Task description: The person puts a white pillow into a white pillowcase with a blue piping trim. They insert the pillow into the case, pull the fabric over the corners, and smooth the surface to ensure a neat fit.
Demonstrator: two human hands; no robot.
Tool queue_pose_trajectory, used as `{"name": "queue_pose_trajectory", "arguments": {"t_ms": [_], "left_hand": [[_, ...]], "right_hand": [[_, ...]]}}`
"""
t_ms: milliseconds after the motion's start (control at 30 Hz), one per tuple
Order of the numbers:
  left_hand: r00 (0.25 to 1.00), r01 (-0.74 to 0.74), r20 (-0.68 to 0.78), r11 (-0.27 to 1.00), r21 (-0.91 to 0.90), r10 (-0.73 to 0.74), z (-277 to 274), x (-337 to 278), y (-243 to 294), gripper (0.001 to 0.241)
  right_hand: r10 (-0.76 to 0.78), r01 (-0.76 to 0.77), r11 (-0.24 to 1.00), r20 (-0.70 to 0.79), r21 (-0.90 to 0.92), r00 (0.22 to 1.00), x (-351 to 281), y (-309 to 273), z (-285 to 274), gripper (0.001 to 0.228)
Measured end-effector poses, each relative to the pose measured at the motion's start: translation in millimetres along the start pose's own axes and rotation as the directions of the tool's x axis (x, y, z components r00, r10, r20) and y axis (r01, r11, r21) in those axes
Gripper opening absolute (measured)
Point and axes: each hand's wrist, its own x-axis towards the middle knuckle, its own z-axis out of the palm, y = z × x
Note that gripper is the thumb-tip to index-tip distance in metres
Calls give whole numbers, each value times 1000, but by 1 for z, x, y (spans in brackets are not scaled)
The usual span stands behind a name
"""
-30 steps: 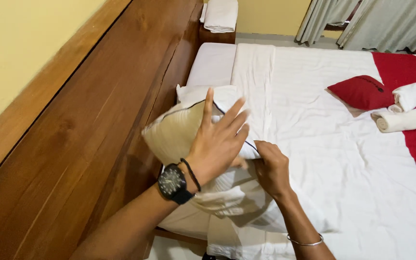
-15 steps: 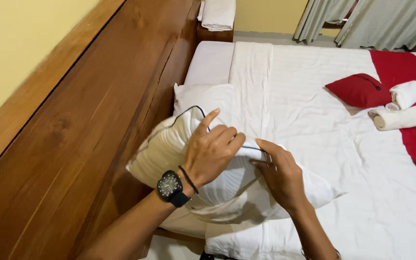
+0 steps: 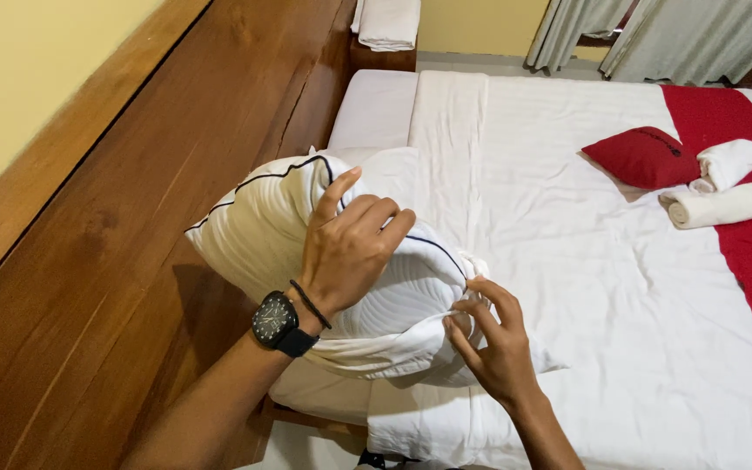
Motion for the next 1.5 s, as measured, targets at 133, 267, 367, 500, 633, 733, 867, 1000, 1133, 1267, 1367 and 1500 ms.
{"name": "queue_pose_trajectory", "arguments": {"t_ms": [133,267,367,500,633,733,867,1000,1133,1267,1367,1500], "left_hand": [[1000,8,-11,1000,-3,-8,-7,-4,-3,11],[999,33,-4,999,-26,-33,-8,-8,-5,11],[999,44,10,998,-42,-43,-6,-12,-7,12],[1000,28,8,999,-35,-28,-10,-11,-5,13],[999,20,33,999,-47,-18,-8,-14,-5,14],[1000,-8,13,998,-60,9,-11,-12,-6,12],[1000,-28,10,999,-33,28,-4,-20,-3,14],[999,-26,29,998,-59,27,-4,-21,2,15],[998,-30,50,995,-97,35,5,-29,9,9],[987,-67,138,988,-136,86,32,-59,7,8],[976,-38,205,989,-144,67,48,-78,14,7],[970,133,217,985,-107,-108,14,-55,35,15]], "right_hand": [[-4,4,1000,21,1,1000,-4,3,5,19],[-28,28,1000,26,7,999,-7,6,7,19],[-35,35,999,24,-22,999,-15,8,12,20],[-39,40,995,14,-89,999,-25,8,14,23],[-48,50,982,16,-185,999,-33,9,17,26],[-25,30,965,23,-262,999,-38,12,16,26],[72,-51,982,114,-182,991,-28,10,5,35],[55,-62,997,171,36,984,5,-3,-1,92],[-67,23,979,213,200,975,39,-8,22,85],[74,-89,992,152,89,986,31,39,58,48],[57,-66,994,97,90,994,36,52,73,40],[-1,6,993,-40,116,999,55,32,74,40]]}}
